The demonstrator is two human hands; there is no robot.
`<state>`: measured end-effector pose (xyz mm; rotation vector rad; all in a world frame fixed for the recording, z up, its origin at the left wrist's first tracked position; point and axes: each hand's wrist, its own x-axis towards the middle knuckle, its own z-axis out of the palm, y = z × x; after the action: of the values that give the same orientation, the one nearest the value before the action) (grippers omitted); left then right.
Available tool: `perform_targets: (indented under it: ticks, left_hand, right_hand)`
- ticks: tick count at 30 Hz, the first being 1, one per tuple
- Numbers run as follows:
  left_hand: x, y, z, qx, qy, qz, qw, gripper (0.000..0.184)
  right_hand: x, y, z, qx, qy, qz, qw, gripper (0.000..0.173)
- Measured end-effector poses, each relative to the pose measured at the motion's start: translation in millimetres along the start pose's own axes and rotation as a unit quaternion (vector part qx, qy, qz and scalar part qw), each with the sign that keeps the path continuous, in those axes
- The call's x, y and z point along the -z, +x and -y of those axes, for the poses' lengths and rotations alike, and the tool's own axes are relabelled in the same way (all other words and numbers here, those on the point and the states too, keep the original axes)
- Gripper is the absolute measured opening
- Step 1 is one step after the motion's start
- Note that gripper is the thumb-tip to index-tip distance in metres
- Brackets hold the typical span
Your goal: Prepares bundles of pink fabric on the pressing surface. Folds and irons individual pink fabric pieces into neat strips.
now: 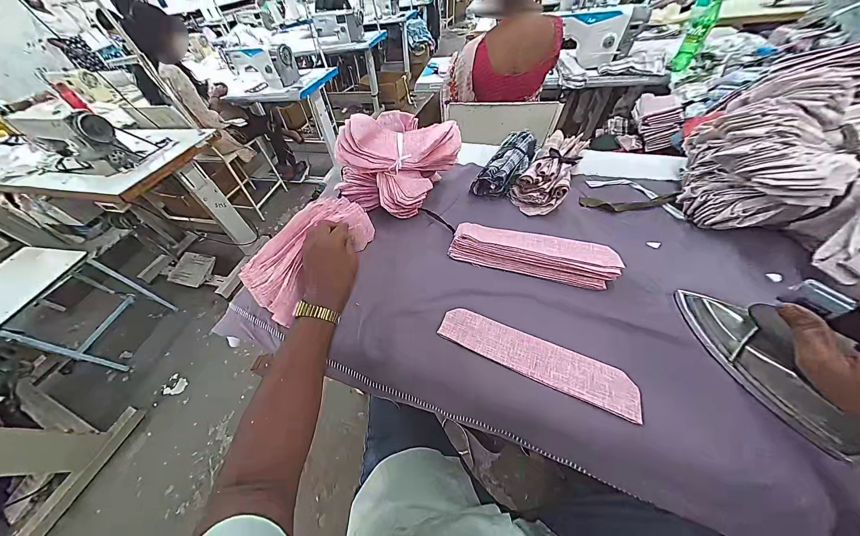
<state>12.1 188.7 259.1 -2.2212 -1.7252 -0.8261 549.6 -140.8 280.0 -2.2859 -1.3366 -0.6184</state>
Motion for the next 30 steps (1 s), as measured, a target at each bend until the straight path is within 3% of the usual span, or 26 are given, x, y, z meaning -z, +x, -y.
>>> perform_targets:
  ticks: [3,6,8,11,14,16,18,21,24,27,30]
  left_hand:
    - [-10,-1,2,0.020,0.032,-0.015,0.999,0.025]
    - [-11,-14,-2,-0.003,0.038,-0.069,0.997,0.018]
    - [2,-27,-10,-0.029,0.014,-0.114,0.993,0.023]
    - [33,-55,-43,-0.099,-0.068,-0.145,0.982,0.028]
    - [56,-89,-98,-0.158,-0.158,-0.116,0.968,0.026]
    - [51,-99,-115,-0.170,-0.174,-0.076,0.967,0.026]
    - [35,-93,-104,-0.154,-0.149,-0.014,0.977,0.029]
    - [28,-82,-77,-0.150,-0.121,0.072,0.979,0.035]
    - [28,-78,-67,-0.131,-0.062,0.183,0.972,0.036]
    - [16,-77,-60,-0.103,-0.095,0.162,0.977,0.029]
    - [15,-87,-66,-0.098,-0.146,0.050,0.983,0.031]
  right_hand:
    - [-4,0,-4,-0.007,0.004,-0.006,1.000,0.079]
    - [-2,-1,2,-0.026,-0.012,-0.001,1.000,0.083]
    - [-3,1,2,-0.027,-0.008,-0.008,1.000,0.082]
    - [-1,-4,9,-0.004,0.087,-0.091,0.992,0.060]
    - [12,-32,58,0.043,0.220,-0.143,0.964,0.036]
    - [13,-60,109,0.078,0.334,-0.124,0.931,0.027]
    - [12,-86,152,0.101,0.452,-0.090,0.882,0.019]
    - [18,-115,167,0.124,0.543,-0.046,0.829,0.014]
    - [17,-135,170,0.128,0.566,-0.010,0.814,0.013]
    - [8,-146,183,0.140,0.588,0.029,0.796,0.014]
    - [5,-152,199,0.135,0.603,0.066,0.784,0.015]
